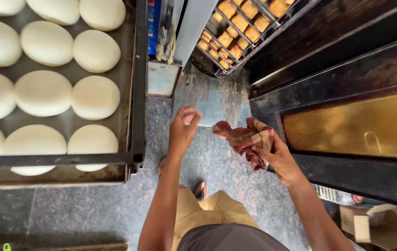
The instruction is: The person stirs a dark liquid in a bucket using a brush, opens a large industrial oven to check on baked pastries, and then begins transferring raw dough balls from a large rack onto individual baking trays using a cloth.
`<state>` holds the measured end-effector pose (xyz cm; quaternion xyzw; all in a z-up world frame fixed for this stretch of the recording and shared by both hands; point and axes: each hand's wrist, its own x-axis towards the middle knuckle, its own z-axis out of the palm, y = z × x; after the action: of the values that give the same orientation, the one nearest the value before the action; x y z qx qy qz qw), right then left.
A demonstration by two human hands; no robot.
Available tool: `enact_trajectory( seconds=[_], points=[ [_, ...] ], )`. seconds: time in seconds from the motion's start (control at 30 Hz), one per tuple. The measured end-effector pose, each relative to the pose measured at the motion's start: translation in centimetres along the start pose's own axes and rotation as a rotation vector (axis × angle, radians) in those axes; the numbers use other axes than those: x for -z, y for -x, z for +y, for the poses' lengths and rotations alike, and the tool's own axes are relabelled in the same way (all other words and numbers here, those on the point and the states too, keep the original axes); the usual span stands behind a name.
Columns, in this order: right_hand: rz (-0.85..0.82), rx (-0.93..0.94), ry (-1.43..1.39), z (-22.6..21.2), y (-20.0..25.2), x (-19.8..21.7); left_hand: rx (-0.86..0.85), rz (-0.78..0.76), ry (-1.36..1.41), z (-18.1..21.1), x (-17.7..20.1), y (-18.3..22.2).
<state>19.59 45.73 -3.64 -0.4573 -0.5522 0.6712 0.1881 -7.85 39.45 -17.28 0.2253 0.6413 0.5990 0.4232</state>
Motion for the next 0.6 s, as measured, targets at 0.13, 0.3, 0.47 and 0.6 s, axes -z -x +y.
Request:
enact_trajectory(
  seconds=[0.13, 0.3, 0.47, 0.6],
  points=[
    [-0.009, -0.049, 0.037, 0.8, -3.1, 1.0, -0.046, 0.152, 0.076, -1.1, -1.7, -8.0],
    [-0.083, -0.149, 0.015, 3.8, -7.3, 3.8, -0.178, 0.227, 0.06, -3.4, -3.6, -15.4],
    [-0.204, -0.222, -0.006, 10.1, -15.6, 5.0, -0.232, 0.317, -0.146, -6.5, -4.7, -21.3],
    [-0.327, -0.178, -0.062, 15.2, -21.2, 4.6, -0.438, 0.377, -0.2, -9.3, -4.5, -27.3]
  ],
)
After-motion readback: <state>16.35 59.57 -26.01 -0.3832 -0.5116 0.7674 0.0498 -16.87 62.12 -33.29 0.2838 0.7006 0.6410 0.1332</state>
